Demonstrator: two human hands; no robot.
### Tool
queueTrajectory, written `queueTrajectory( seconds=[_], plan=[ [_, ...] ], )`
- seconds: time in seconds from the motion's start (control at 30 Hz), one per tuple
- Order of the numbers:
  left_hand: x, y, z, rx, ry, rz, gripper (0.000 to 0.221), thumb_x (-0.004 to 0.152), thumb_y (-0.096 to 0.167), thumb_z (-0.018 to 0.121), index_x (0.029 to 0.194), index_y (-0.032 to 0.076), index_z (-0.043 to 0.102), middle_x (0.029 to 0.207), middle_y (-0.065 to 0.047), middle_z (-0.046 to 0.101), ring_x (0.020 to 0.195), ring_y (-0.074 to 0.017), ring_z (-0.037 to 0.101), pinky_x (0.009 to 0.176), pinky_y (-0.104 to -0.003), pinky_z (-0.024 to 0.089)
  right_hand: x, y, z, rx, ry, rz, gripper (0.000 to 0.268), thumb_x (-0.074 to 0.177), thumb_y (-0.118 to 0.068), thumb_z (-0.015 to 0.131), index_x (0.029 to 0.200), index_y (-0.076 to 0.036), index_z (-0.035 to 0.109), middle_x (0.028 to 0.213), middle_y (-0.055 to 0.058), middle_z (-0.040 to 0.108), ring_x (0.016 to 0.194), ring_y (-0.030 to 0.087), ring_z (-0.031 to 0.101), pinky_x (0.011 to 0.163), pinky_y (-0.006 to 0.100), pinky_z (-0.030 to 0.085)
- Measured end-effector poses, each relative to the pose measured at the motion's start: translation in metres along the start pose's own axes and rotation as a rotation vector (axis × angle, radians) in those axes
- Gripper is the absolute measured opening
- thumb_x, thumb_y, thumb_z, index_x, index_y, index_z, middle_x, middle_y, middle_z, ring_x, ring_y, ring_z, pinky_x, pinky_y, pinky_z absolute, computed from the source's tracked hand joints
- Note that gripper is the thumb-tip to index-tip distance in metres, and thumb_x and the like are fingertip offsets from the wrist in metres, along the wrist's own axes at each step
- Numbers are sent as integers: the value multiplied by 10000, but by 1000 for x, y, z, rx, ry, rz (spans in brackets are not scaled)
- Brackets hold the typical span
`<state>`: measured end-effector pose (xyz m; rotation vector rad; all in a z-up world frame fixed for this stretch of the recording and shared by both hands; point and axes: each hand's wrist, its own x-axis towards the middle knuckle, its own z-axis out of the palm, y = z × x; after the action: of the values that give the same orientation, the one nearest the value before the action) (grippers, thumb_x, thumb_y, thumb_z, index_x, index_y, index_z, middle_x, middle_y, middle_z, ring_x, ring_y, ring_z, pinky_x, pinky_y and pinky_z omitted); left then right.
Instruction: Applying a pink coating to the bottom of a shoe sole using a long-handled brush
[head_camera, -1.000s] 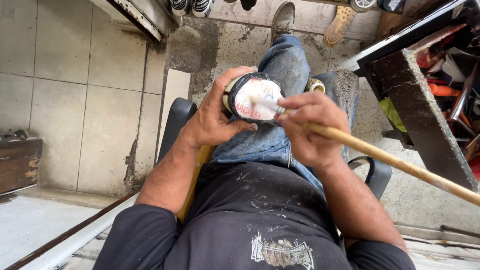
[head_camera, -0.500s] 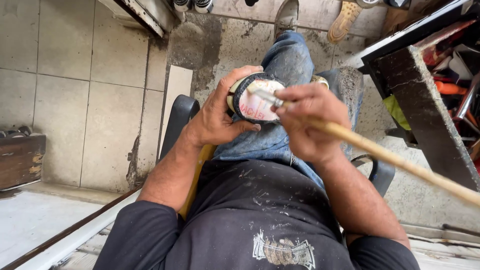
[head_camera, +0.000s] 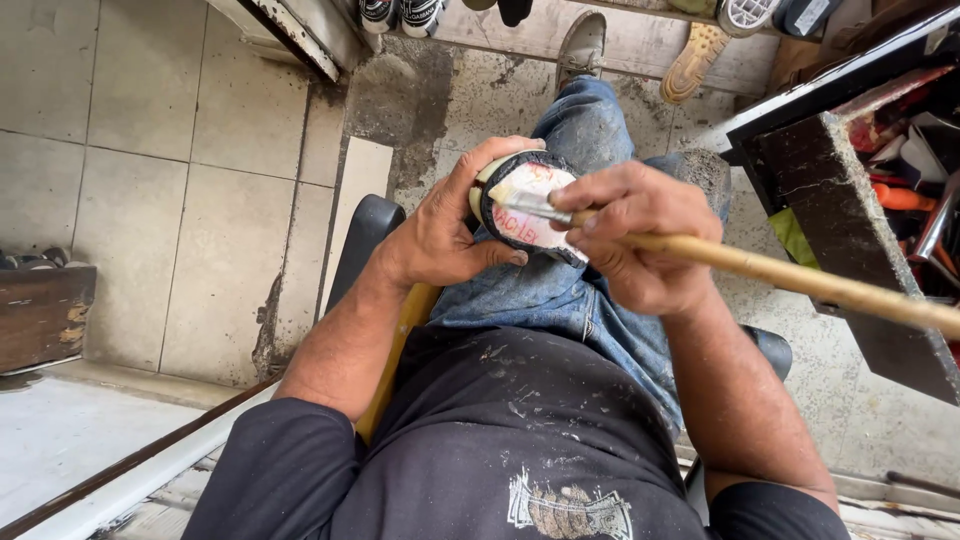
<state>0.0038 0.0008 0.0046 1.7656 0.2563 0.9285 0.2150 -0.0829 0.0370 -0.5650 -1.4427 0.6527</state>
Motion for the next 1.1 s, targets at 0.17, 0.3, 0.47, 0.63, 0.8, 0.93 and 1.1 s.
queueTrajectory(
  seconds=[0.17,0.3,0.47,0.63,0.8,0.93,1.1],
  plan=[
    [3,10,-10,144,-163,-59,862,933,442,755,1527,15,299,1561,-174,445,1451,-322,513,1270,-419,405,-1,-10,3,-242,24,13,70,970,-45,690,929,-39,634,1025,241,709,870,287,759,749,346,663],
    [2,9,-10,123,-162,-45,873,933,454,749,1530,15,286,1554,-184,449,1459,-338,515,1296,-443,388,-8,12,-2,-138,112,-56,184,959,112,658,1025,-58,635,982,136,686,960,277,760,744,312,709],
    [1,10,-7,157,-171,-93,886,909,404,802,1540,35,301,1567,-152,462,1451,-302,521,1262,-399,390,-7,-8,5,-252,199,72,126,965,-17,727,991,-57,611,954,196,679,873,258,735,729,310,645],
    [5,8,-9,133,-216,-64,866,946,487,725,1548,57,276,1526,-176,500,1393,-317,575,1224,-418,452,-3,-6,3,-340,82,5,98,941,-62,726,911,-44,635,978,249,721,854,298,746,845,424,663],
    [6,2,-3,164,-183,-36,877,927,381,802,1537,16,289,1542,-176,462,1419,-309,526,1233,-394,423,-6,13,-7,-267,257,-291,173,996,71,653,1093,-70,630,1019,155,657,851,214,761,635,256,697],
    [7,-15,3,-12,-23,11,962,771,252,967,1514,11,406,1438,-241,570,1338,-389,579,1163,-512,440,-30,16,-17,-491,238,-86,214,847,76,850,813,-23,663,843,273,743,635,337,701,580,379,561],
    [8,-12,3,1,27,-21,975,750,280,982,1503,6,425,1441,-207,578,1347,-343,579,1161,-471,446,-14,-6,0,-669,259,-124,207,885,38,860,865,-28,664,866,235,751,686,369,724,657,408,596]
  ],
)
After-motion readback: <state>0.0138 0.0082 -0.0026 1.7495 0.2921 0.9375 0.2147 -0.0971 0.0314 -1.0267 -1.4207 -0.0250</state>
